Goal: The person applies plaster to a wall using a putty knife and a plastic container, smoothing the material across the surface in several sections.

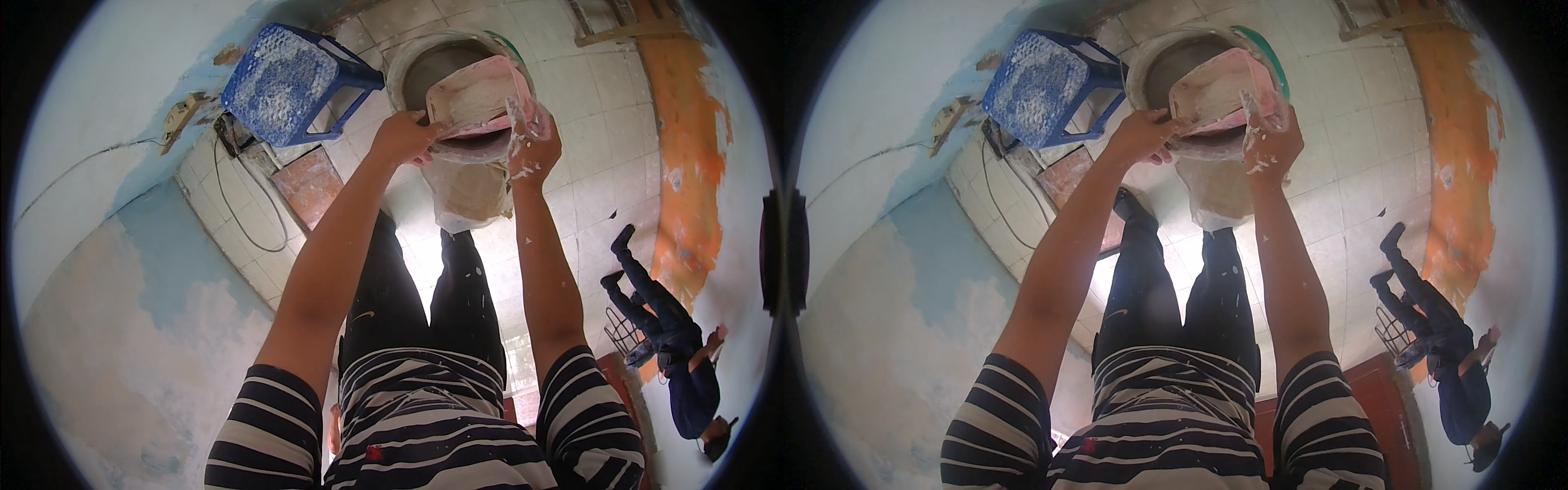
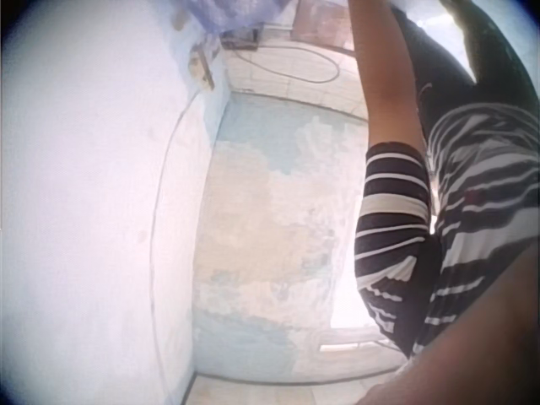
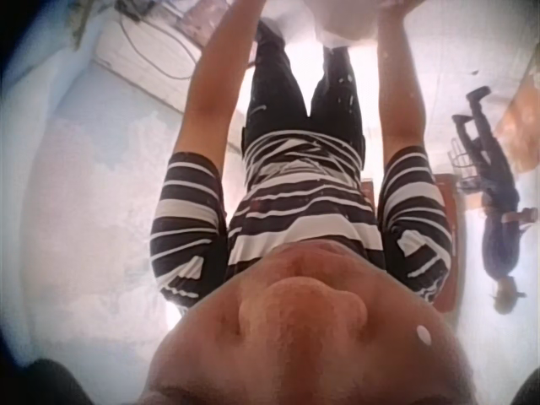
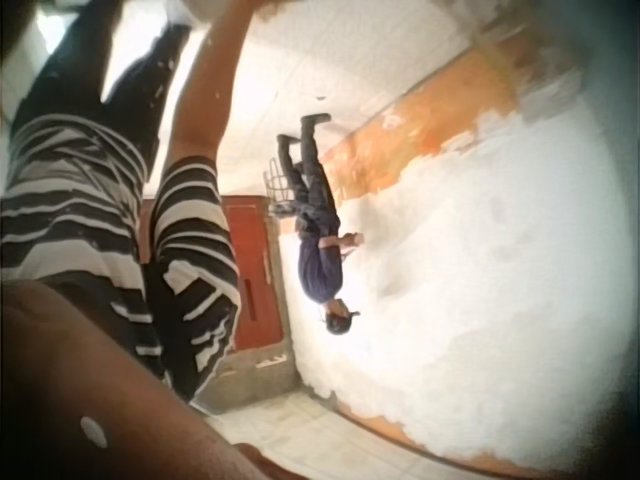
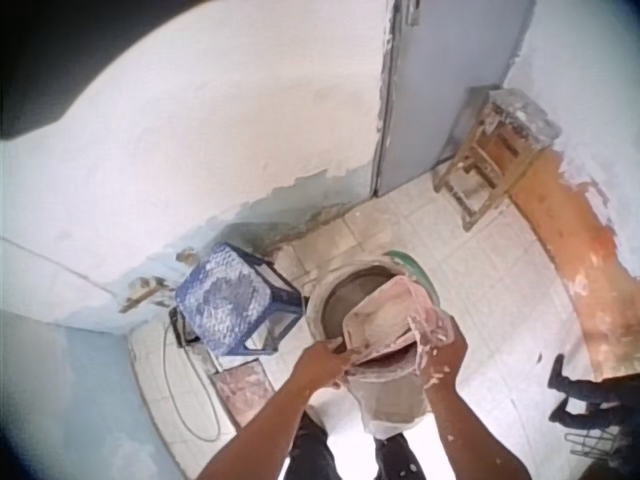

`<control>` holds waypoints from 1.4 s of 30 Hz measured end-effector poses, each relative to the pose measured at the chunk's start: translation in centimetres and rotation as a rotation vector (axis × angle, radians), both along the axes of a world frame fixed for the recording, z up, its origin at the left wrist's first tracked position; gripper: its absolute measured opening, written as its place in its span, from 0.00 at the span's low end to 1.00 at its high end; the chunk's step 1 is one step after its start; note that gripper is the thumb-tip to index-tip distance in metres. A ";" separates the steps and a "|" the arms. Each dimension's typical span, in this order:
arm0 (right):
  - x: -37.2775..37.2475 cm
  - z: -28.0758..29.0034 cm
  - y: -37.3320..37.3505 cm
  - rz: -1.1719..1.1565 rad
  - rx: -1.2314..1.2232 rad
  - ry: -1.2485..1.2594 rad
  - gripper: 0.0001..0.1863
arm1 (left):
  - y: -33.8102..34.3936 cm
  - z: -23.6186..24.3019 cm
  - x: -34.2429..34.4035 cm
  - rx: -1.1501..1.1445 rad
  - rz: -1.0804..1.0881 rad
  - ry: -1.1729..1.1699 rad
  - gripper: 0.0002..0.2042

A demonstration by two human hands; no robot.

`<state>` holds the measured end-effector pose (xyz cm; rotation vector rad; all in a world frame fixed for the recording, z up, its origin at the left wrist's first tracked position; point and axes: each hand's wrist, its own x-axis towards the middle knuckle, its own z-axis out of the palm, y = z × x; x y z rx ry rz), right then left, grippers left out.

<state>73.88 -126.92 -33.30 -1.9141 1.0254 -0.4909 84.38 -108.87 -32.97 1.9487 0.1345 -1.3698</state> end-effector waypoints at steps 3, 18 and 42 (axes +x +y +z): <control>-0.1 -0.6 -0.1 0.004 0.007 -0.070 0.19 | 0.2 0.1 -0.1 -0.025 0.007 0.003 0.42; 0.0 -0.5 0.4 -0.012 0.061 -0.029 0.17 | -0.2 0.9 0.0 -0.001 -0.028 -0.018 0.28; -0.7 -2.7 -0.1 0.013 0.138 -0.137 0.16 | -0.1 0.1 -0.1 0.016 -0.009 -0.035 0.34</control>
